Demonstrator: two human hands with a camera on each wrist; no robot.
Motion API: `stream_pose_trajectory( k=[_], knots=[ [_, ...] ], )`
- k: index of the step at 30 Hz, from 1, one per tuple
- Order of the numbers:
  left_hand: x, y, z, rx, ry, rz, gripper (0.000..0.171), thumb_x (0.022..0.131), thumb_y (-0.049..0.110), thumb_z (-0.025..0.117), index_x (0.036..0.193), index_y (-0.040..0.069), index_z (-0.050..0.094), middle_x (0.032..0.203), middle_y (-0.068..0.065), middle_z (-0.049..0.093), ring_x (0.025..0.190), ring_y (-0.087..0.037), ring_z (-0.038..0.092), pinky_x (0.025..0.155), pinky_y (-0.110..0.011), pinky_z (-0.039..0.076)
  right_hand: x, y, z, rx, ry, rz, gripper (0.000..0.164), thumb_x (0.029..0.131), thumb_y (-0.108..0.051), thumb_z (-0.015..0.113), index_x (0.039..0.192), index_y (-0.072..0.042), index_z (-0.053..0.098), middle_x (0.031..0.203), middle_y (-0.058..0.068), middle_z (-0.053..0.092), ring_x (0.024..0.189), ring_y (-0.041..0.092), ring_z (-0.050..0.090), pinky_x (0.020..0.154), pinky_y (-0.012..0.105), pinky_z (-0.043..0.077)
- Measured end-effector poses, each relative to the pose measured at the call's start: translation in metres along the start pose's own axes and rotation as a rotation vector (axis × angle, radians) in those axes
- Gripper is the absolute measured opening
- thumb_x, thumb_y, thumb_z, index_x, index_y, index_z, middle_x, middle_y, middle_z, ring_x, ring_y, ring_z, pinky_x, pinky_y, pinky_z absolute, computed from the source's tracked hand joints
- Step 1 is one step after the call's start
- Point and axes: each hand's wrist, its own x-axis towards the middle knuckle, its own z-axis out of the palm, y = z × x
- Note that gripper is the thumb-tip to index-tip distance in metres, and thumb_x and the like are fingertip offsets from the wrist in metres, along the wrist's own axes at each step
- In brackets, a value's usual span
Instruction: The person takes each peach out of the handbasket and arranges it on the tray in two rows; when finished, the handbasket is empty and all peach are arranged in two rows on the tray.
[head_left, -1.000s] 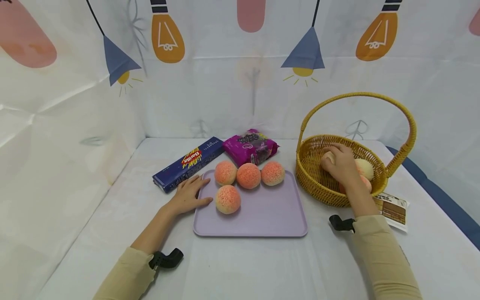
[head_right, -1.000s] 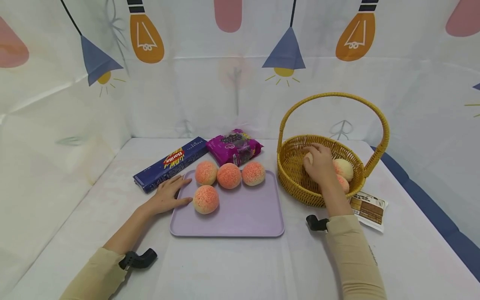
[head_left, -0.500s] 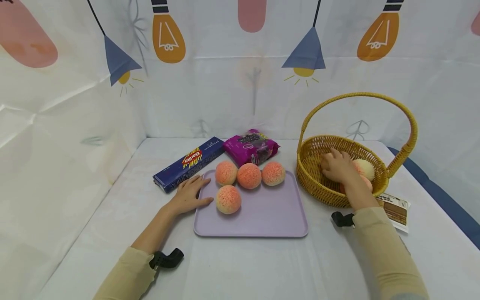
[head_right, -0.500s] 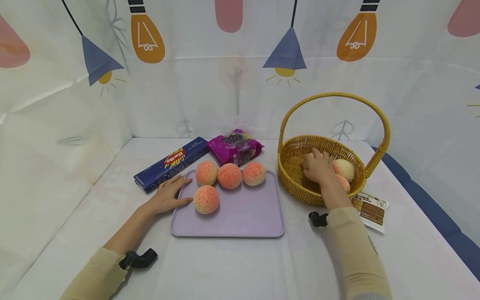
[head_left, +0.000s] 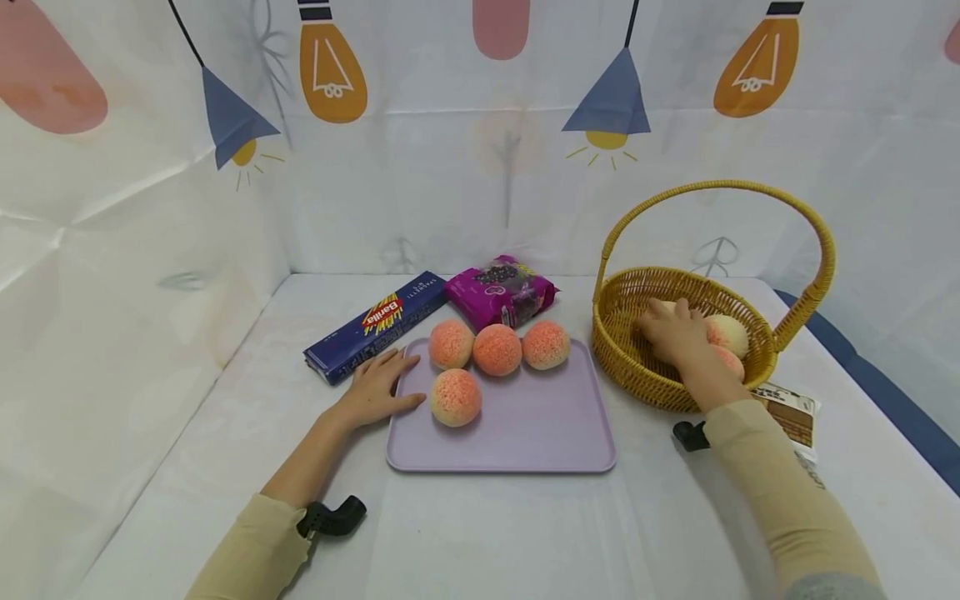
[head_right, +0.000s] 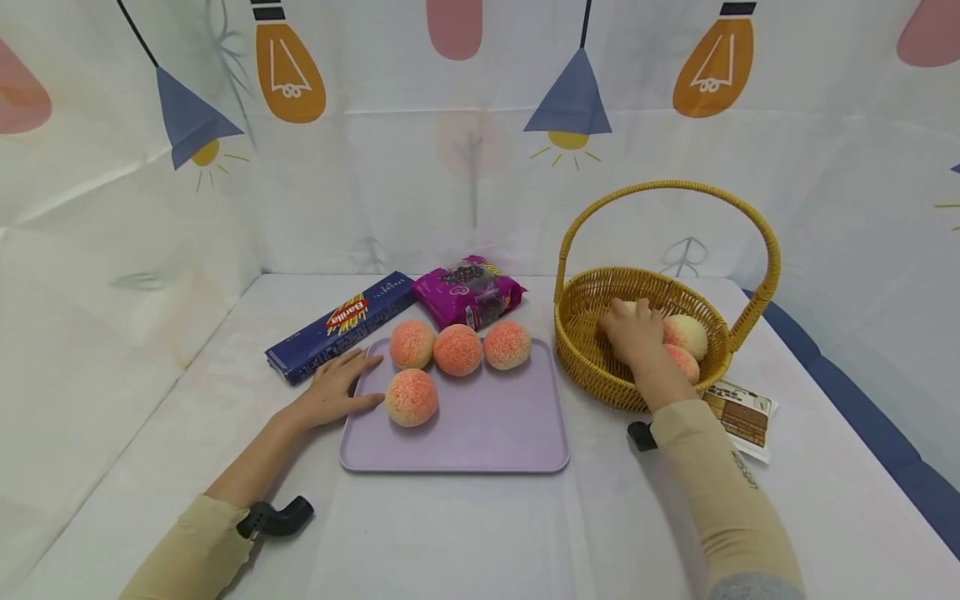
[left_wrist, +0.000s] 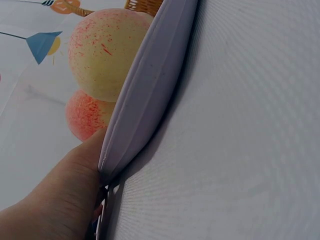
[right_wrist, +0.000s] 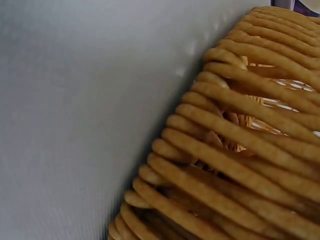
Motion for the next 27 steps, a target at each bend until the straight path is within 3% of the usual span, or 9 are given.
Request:
stream_pose_trajectory(
  k=[6,14,17,23,27],
  knots=[
    [0.0007,-0.0012,0.0009,0.005,0.007,0.004,0.075,0.08,0.054,0.059,0.138,0.01,0.041,0.142,-0.019,0.035,0.133,-0.036,0.021,0.102,-0.057,0.01,0.0016,-0.0008,0.0,-0.023,0.018,-0.008,0.019,0.084,-0.002,0.058,0.101,-0.011,0.06,0.121,0.019,0.039,0.101,0.058,0.033,0.072,0.066,0.036],
    [0.0013,-0.0008,0.0,0.003,0.005,0.011,0.075,0.08,0.053,0.059,0.138,0.01,0.041,0.142,-0.019,0.035,0.134,-0.036,0.021,0.102,-0.057,0.009,0.0036,-0.0001,0.0009,0.043,0.029,0.029,0.021,0.092,-0.01,0.046,0.108,-0.012,0.06,0.127,0.019,0.038,0.104,0.059,0.031,0.067,0.07,0.035],
    [0.0019,-0.0014,0.0,0.008,0.005,0.008,0.074,0.08,0.053,0.059,0.138,0.01,0.041,0.142,-0.018,0.034,0.134,-0.035,0.02,0.103,-0.057,0.009,0.0031,0.0011,0.0015,0.097,0.112,0.039,0.026,0.092,-0.014,0.045,0.115,-0.013,0.057,0.13,0.017,0.037,0.103,0.06,0.032,0.065,0.068,0.037],
    [0.0014,-0.0017,0.0009,0.012,0.009,0.009,0.075,0.08,0.053,0.059,0.138,0.009,0.041,0.142,-0.021,0.034,0.133,-0.037,0.021,0.102,-0.057,0.011,-0.0001,0.0018,0.0041,0.135,0.414,-0.037,0.031,0.083,-0.015,0.06,0.113,-0.008,0.056,0.122,0.019,0.047,0.087,0.058,0.042,0.053,0.06,0.043],
    [0.0009,-0.0004,0.0005,0.003,0.01,0.009,0.075,0.08,0.053,0.059,0.138,0.009,0.041,0.142,-0.021,0.034,0.133,-0.037,0.021,0.102,-0.057,0.01,-0.0009,0.0002,0.002,0.151,0.486,-0.061,0.036,0.081,-0.013,0.062,0.115,-0.004,0.056,0.122,0.021,0.048,0.089,0.057,0.044,0.06,0.06,0.043]
  ],
)
